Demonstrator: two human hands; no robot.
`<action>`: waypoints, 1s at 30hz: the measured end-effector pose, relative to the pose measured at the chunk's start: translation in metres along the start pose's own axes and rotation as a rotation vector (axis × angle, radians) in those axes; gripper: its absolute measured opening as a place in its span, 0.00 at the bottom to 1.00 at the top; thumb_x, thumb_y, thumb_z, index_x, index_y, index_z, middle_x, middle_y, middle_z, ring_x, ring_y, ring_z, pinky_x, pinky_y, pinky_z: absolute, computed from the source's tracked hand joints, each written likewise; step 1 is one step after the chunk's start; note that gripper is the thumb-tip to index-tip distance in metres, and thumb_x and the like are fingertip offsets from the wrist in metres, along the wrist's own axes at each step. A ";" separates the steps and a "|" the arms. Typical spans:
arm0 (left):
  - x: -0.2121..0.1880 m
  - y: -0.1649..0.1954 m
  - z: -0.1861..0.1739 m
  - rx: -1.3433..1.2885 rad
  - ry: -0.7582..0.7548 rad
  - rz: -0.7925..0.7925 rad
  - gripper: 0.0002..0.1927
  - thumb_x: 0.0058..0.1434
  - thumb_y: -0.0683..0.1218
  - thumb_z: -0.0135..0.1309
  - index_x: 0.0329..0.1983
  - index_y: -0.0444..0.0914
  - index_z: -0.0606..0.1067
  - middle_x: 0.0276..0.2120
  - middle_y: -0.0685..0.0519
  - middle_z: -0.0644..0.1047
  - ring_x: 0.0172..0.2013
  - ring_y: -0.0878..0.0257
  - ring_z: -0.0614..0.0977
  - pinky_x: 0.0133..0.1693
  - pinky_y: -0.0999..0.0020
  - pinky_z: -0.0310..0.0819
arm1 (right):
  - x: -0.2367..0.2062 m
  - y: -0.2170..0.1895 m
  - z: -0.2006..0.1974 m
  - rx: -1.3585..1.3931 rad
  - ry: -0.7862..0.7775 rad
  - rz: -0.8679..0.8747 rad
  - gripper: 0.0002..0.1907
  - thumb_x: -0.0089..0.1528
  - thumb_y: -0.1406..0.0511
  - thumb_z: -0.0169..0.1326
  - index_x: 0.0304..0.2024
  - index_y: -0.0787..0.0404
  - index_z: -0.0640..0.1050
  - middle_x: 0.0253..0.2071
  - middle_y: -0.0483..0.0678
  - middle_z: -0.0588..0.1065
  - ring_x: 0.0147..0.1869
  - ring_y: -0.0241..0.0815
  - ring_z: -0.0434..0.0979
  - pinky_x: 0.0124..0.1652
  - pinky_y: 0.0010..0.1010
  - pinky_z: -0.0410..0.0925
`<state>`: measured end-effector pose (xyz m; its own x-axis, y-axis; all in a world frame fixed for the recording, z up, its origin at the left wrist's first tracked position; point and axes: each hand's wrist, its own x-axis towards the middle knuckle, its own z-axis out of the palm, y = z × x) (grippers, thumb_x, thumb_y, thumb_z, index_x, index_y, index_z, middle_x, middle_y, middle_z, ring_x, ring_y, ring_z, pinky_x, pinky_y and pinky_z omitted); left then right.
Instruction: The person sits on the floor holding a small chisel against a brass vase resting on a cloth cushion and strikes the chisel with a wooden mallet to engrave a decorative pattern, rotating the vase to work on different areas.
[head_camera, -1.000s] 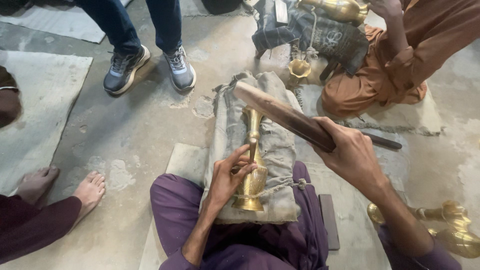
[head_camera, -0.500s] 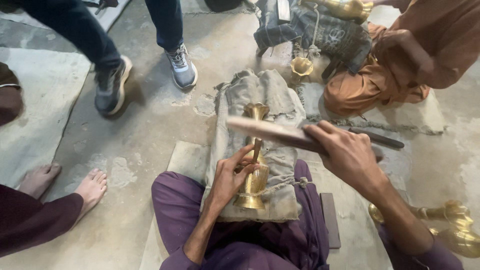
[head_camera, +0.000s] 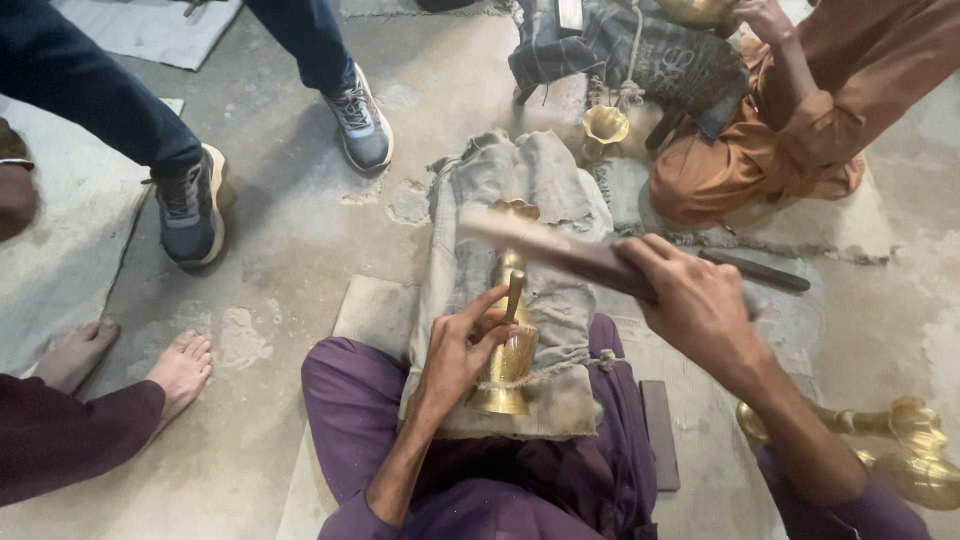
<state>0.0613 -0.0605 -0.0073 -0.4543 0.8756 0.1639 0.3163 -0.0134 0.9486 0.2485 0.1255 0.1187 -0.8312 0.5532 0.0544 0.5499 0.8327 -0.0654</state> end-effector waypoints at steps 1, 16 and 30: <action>0.000 0.000 0.000 -0.009 0.004 0.006 0.28 0.61 0.44 0.64 0.64 0.41 0.72 0.40 0.47 0.86 0.40 0.60 0.90 0.41 0.63 0.85 | 0.000 0.000 0.000 0.126 0.006 0.023 0.26 0.57 0.68 0.58 0.58 0.53 0.72 0.47 0.49 0.78 0.42 0.49 0.83 0.36 0.42 0.76; -0.011 -0.002 0.006 -0.085 0.022 -0.001 0.27 0.63 0.45 0.62 0.66 0.43 0.71 0.42 0.47 0.86 0.42 0.60 0.89 0.42 0.64 0.86 | -0.014 0.001 -0.011 0.283 0.077 0.013 0.29 0.55 0.68 0.61 0.59 0.55 0.72 0.49 0.50 0.79 0.44 0.53 0.84 0.41 0.44 0.75; -0.018 -0.005 0.010 -0.094 0.074 0.031 0.27 0.63 0.44 0.62 0.66 0.43 0.71 0.40 0.48 0.86 0.42 0.60 0.90 0.42 0.64 0.88 | -0.011 -0.003 -0.019 -0.152 -0.069 -0.091 0.25 0.61 0.67 0.59 0.60 0.43 0.74 0.46 0.43 0.80 0.45 0.42 0.84 0.40 0.40 0.78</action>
<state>0.0764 -0.0711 -0.0173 -0.5068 0.8362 0.2096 0.2534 -0.0879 0.9634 0.2579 0.1172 0.1376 -0.8789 0.4767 -0.0159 0.4737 0.8763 0.0883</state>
